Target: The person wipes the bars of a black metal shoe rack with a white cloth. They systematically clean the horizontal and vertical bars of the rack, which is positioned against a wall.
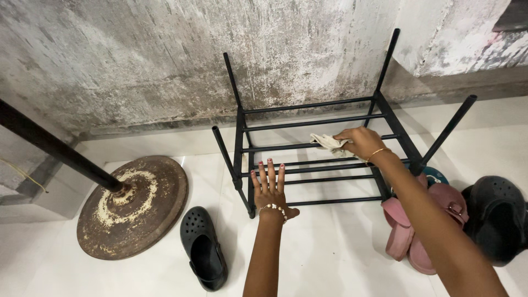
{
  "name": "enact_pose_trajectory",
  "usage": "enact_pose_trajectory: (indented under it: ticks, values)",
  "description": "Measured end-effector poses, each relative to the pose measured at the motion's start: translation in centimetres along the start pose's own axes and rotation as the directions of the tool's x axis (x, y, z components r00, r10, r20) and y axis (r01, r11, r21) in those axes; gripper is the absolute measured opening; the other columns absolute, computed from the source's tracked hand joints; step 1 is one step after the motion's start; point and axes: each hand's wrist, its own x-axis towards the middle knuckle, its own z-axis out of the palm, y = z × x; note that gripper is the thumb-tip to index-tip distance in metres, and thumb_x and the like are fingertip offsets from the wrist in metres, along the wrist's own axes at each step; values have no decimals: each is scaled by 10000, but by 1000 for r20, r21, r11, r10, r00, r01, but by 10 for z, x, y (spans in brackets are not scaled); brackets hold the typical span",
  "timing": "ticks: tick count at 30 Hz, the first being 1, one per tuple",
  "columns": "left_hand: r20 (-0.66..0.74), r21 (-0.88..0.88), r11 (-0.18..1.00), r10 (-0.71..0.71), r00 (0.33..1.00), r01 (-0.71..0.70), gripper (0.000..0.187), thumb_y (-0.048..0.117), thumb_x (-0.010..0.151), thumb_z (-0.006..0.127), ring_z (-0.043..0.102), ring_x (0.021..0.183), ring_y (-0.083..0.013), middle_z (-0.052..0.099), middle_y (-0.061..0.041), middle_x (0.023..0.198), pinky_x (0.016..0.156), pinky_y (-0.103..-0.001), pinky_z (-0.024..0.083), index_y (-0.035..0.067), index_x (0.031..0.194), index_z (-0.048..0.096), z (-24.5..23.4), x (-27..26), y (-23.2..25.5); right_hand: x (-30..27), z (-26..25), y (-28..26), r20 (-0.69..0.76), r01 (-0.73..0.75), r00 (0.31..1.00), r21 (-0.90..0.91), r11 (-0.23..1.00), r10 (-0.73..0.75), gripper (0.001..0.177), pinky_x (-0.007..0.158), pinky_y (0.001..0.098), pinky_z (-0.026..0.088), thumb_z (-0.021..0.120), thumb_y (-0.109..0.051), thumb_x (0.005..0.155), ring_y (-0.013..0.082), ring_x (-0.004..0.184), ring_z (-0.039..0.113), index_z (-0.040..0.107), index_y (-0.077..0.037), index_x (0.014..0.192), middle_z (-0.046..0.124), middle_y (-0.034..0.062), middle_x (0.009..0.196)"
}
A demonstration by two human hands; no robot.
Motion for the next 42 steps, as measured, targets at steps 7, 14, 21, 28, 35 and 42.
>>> enact_pose_trajectory:
  ticks: [7, 14, 21, 28, 35, 42]
  values:
    - [9, -2, 1000, 1, 1000, -1, 1479, 839, 651, 701, -231, 1524, -456, -225, -242, 1685, 1196, -621, -100, 157, 1633, -169, -1, 0, 1, -9, -10, 19, 40, -127, 991, -58, 990, 129, 412, 880, 396, 576, 778, -187, 820, 255, 990, 729, 755, -270, 1224, 746, 12, 1205]
    - [-5, 10, 1000, -3, 1000, 3, 1480, 821, 651, 715, -216, 1523, -458, -213, -240, 1685, 1195, -621, -100, 152, 1638, -162, 1, 1, 2, -20, -17, 40, -29, -128, 992, -73, 989, 126, 397, 906, 415, 570, 776, -205, 826, 292, 1006, 728, 765, -261, 1219, 759, 56, 1170]
    - [3, 7, 1000, 1, 1000, -1, 1486, 830, 635, 724, -213, 1524, -469, -206, -257, 1685, 1192, -628, -96, 148, 1640, -133, 1, 1, 2, -32, -38, 38, -1, -254, 967, -149, 956, 256, 389, 894, 442, 566, 770, -294, 841, 306, 1014, 720, 756, -302, 1229, 761, 71, 1136]
    - [-22, 16, 1000, -2, 1000, 3, 1514, 871, 605, 710, -202, 1527, -465, -197, -251, 1687, 1192, -639, -91, 147, 1642, -122, 2, 1, 2, -36, -28, 45, -106, -191, 978, -105, 976, 180, 355, 894, 447, 557, 759, -213, 819, 315, 1013, 714, 783, -263, 1169, 761, 62, 1143]
    - [-11, 18, 1000, -2, 1000, 2, 1518, 889, 601, 701, -200, 1528, -465, -195, -247, 1688, 1191, -638, -99, 154, 1643, -123, 1, 0, 1, -34, -17, 37, -160, -110, 983, -97, 989, 94, 360, 871, 437, 570, 748, -124, 791, 305, 976, 724, 792, -189, 1142, 766, 79, 1114]
    - [-12, 8, 1000, -17, 1000, 17, 1518, 871, 600, 709, -202, 1524, -461, -195, -240, 1683, 1185, -626, -99, 166, 1645, -137, -1, -1, 2, -14, 4, 2, -166, -19, 986, -114, 993, 0, 336, 840, 440, 563, 773, -157, 782, 302, 908, 732, 800, -206, 1113, 777, 66, 1049]
